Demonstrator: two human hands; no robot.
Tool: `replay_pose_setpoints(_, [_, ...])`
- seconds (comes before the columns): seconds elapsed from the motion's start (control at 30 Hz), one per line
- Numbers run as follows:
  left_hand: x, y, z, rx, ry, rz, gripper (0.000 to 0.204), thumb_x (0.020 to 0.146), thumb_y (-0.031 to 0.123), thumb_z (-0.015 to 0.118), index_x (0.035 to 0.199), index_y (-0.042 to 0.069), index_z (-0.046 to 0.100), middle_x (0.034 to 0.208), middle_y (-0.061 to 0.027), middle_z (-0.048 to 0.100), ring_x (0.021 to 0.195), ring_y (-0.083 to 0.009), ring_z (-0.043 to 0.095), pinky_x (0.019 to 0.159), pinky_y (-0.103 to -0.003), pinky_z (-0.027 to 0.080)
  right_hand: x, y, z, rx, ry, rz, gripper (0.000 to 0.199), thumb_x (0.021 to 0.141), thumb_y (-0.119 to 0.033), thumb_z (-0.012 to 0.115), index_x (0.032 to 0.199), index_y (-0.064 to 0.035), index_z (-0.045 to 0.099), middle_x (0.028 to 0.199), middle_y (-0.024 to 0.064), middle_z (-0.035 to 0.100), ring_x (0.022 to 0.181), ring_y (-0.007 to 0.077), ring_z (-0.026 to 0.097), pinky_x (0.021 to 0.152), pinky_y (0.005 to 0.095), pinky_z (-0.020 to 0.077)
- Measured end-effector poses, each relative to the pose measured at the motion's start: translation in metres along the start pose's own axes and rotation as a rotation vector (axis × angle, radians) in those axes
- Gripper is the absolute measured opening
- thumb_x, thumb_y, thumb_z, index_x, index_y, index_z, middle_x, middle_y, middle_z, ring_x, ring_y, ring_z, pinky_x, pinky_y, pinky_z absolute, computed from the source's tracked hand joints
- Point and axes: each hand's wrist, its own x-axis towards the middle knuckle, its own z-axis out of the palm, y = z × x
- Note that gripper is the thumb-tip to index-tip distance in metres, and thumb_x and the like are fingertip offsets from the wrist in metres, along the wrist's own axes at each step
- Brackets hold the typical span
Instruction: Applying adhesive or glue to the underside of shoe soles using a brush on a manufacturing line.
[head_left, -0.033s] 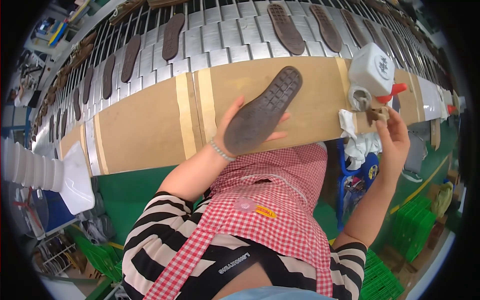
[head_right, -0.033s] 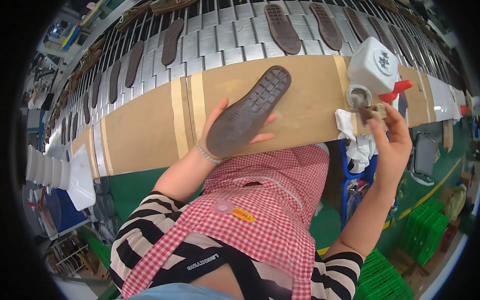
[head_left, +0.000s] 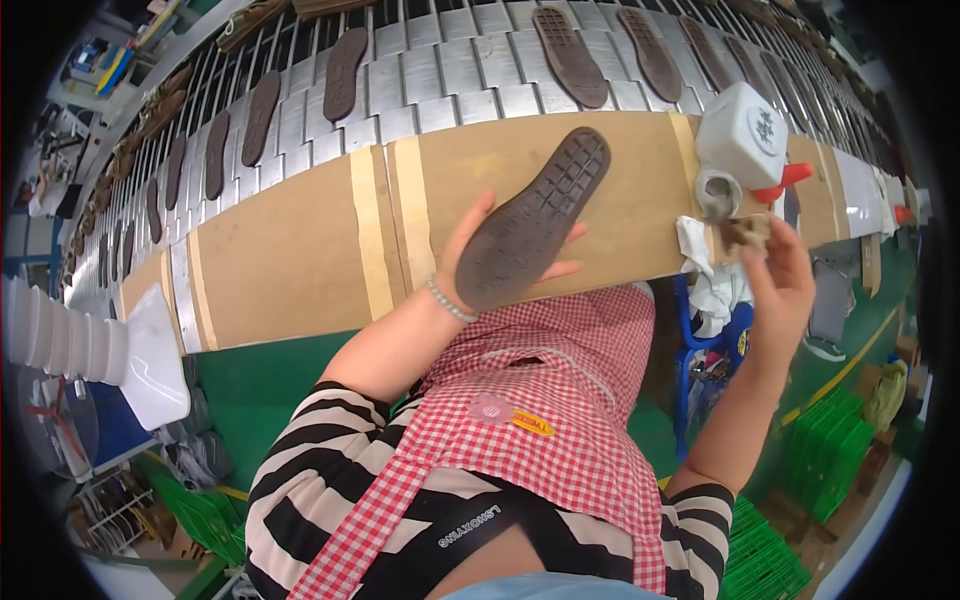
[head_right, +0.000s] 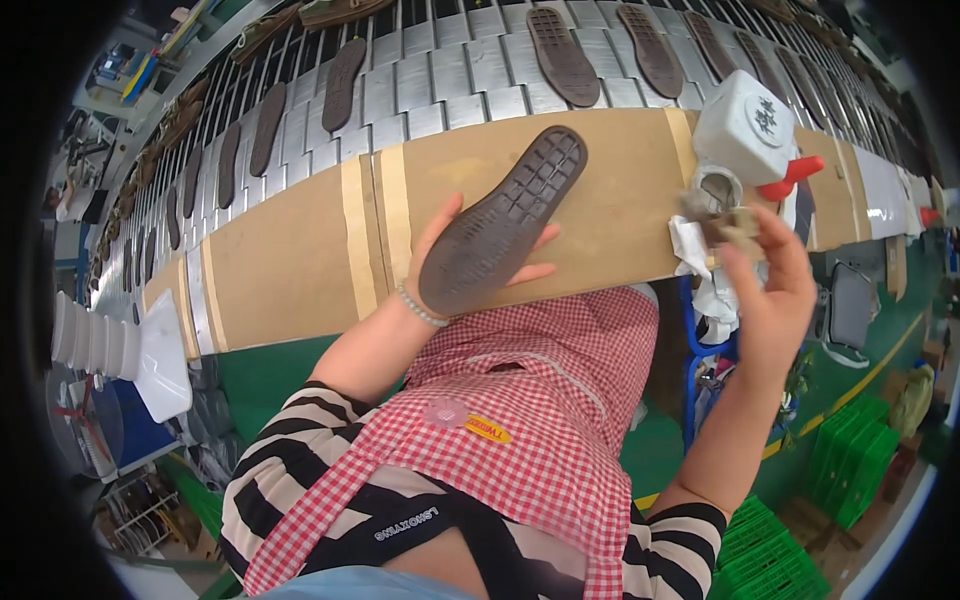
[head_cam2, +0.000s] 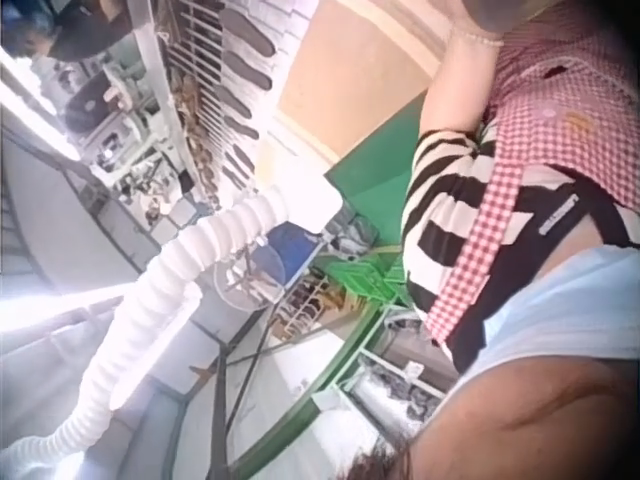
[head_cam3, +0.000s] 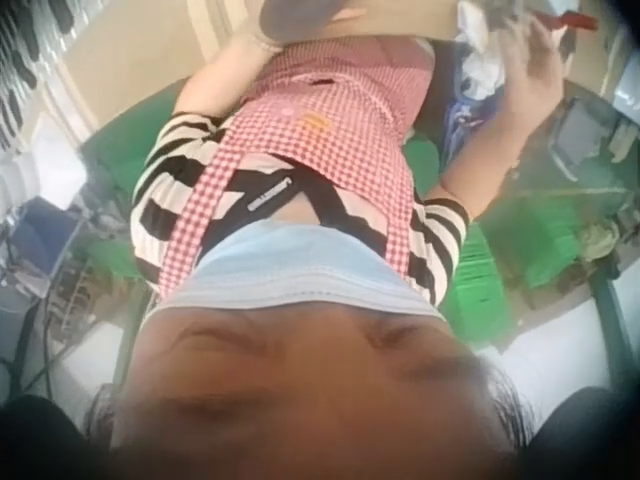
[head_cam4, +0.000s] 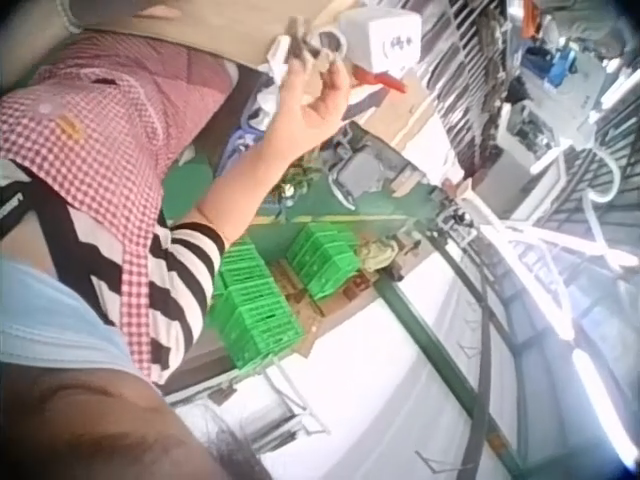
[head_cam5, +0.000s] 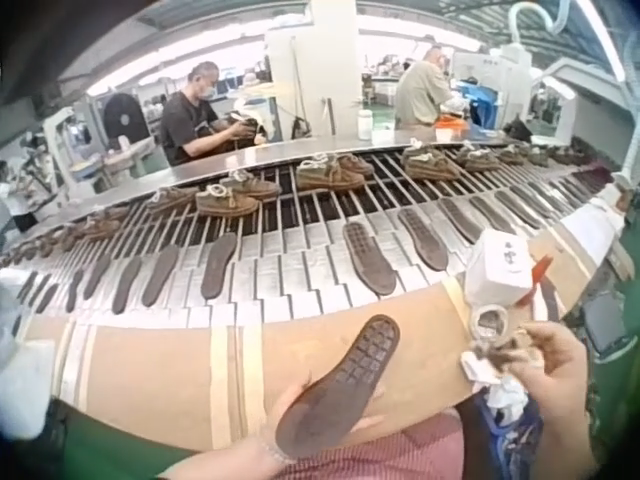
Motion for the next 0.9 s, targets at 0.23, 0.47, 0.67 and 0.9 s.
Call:
replay_pose_setpoints(0.23, [0.017, -0.020, 0.009, -0.052, -0.183, -0.088, 0.059, 0.108, 0.040, 0.034, 0.152, 0.001, 0.035, 0.148, -0.0230, 0.046, 0.134, -0.0396, 0.049, 0.112, -0.053, 0.041, -0.041, -0.045, 0.085, -0.307, -0.275, -0.575, 0.048, 0.065, -0.002, 0.080, 0.111, -0.0046, 0.070, 0.103, 0.0081, 0.070, 0.110, 0.0323, 0.064, 0.094, 0.0426, 0.0489])
replay_pose_setpoints(0.47, [0.018, -0.031, 0.020, -0.033, -0.196, -0.109, 0.057, 0.108, 0.038, 0.032, 0.148, -0.003, 0.040, 0.141, -0.0244, 0.051, 0.127, -0.0320, 0.056, 0.109, -0.046, 0.046, -0.048, -0.039, 0.105, -0.318, -0.310, -0.702, 0.048, 0.059, -0.005, 0.078, 0.106, -0.0079, 0.072, 0.098, 0.0044, 0.070, 0.107, 0.0304, 0.064, 0.095, 0.0484, 0.0480])
replay_pose_setpoints(0.67, [0.016, -0.031, 0.022, -0.023, -0.089, -0.111, 0.056, 0.108, 0.033, 0.029, 0.149, -0.005, 0.036, 0.144, -0.0283, 0.047, 0.135, -0.0359, 0.047, 0.114, -0.047, 0.041, -0.051, -0.041, 0.101, -0.275, -0.407, -0.714, 0.045, 0.060, -0.006, 0.078, 0.105, -0.0091, 0.072, 0.099, 0.0034, 0.070, 0.109, 0.0276, 0.064, 0.097, 0.0497, 0.0475])
replay_pose_setpoints(0.9, [0.021, -0.030, 0.022, -0.044, -0.028, -0.121, 0.054, 0.109, 0.029, 0.027, 0.146, -0.008, 0.037, 0.139, -0.0278, 0.050, 0.128, -0.0379, 0.052, 0.109, -0.045, 0.047, -0.050, -0.049, 0.096, -0.252, -0.584, -0.702, 0.046, 0.059, -0.011, 0.081, 0.105, -0.0101, 0.072, 0.101, 0.0022, 0.070, 0.110, 0.0261, 0.064, 0.100, 0.0507, 0.0463])
